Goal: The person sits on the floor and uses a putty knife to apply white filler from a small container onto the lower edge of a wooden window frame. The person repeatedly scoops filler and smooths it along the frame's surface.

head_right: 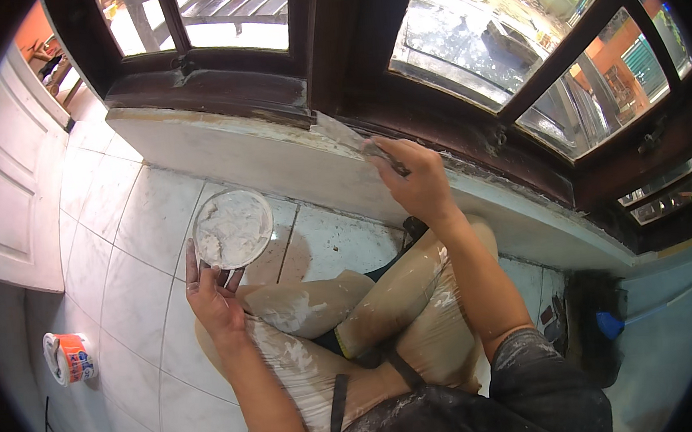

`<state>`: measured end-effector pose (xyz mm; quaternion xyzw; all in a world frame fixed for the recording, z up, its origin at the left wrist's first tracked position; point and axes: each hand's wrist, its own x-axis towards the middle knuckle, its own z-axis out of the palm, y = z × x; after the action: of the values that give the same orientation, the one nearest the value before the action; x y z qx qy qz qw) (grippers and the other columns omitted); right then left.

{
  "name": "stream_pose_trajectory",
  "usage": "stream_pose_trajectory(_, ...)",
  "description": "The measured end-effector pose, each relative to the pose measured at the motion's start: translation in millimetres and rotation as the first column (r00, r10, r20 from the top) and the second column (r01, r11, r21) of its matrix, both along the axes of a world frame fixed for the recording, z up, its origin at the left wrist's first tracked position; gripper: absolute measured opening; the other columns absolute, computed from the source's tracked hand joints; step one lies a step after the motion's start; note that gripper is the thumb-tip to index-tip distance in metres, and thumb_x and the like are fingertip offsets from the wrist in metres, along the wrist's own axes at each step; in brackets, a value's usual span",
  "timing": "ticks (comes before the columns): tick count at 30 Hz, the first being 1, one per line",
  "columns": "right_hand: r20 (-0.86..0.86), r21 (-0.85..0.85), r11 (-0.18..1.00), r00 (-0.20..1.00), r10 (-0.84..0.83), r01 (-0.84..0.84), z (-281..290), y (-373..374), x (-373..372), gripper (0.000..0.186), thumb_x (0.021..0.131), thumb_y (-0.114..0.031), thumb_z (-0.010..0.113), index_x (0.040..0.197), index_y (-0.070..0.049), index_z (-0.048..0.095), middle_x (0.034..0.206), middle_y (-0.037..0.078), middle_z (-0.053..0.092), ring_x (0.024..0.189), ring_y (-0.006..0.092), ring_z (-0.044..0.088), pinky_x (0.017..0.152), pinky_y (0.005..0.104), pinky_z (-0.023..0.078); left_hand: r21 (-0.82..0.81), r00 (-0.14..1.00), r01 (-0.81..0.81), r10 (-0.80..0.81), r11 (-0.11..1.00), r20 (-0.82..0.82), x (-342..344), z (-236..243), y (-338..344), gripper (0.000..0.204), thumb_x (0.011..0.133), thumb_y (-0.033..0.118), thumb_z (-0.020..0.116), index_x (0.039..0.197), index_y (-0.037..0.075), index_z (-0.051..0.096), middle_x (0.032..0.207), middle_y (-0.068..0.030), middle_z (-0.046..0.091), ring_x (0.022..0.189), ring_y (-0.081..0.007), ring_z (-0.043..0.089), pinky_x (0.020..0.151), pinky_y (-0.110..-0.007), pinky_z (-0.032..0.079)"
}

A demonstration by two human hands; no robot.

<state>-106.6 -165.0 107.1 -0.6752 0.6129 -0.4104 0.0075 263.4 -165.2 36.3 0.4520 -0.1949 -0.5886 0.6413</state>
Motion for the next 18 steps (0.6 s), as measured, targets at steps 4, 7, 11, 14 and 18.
stream_pose_trajectory(4,-0.002,0.023,0.999,1.000,-0.027,0.027,7,35,-23,0.036,0.096,0.001,0.083,0.132,-0.001,0.083,0.123,0.017,0.086,0.103,0.0233,0.084,0.087,0.0346,0.066,0.003,1.000,0.021,-0.021,1.000,-0.002,5,-3,2,0.079,0.095,-0.004,0.056,0.173,0.000,0.046,0.151,-0.0214,0.072,0.115,-0.0297,0.082,0.088,-0.046,0.075)
stream_pose_trajectory(7,-0.082,0.038,0.997,0.995,-0.064,0.067,22,63,-40,0.036,0.096,0.002,0.082,0.132,-0.003,0.083,0.122,0.015,0.087,0.103,0.0211,0.085,0.088,0.0333,0.066,0.012,0.999,0.035,-0.035,0.999,0.014,1,2,2,0.079,0.095,-0.003,0.056,0.173,0.001,0.047,0.151,-0.0212,0.072,0.115,-0.0300,0.082,0.088,-0.045,0.074)
stream_pose_trajectory(11,-0.067,-0.023,0.999,0.997,-0.025,0.024,39,68,-35,0.038,0.096,0.002,0.082,0.133,-0.003,0.083,0.119,0.015,0.087,0.101,0.0203,0.084,0.087,0.0353,0.066,0.012,0.999,0.036,-0.036,0.999,0.020,-2,0,2,0.079,0.096,-0.003,0.056,0.174,0.002,0.046,0.152,-0.0213,0.072,0.115,-0.0306,0.082,0.089,-0.046,0.074)
stream_pose_trajectory(14,0.057,0.019,1.000,0.998,0.003,-0.004,37,41,-3,0.036,0.097,0.001,0.082,0.133,-0.001,0.083,0.119,0.016,0.086,0.102,0.0223,0.083,0.091,0.0365,0.064,0.015,0.998,0.043,-0.043,0.999,0.035,-1,0,1,0.080,0.096,-0.003,0.056,0.175,0.002,0.045,0.151,-0.0216,0.072,0.116,-0.0311,0.082,0.090,-0.047,0.074)
stream_pose_trajectory(18,0.014,-0.080,0.993,0.996,0.087,-0.086,10,-11,18,0.035,0.098,-0.003,0.082,0.133,-0.001,0.083,0.113,0.018,0.085,0.095,0.0265,0.083,0.087,0.0365,0.063,0.028,0.999,0.033,-0.034,0.999,0.034,1,-7,-1,0.080,0.093,-0.001,0.060,0.173,0.006,0.050,0.153,-0.0214,0.070,0.121,-0.0345,0.079,0.096,-0.051,0.073)
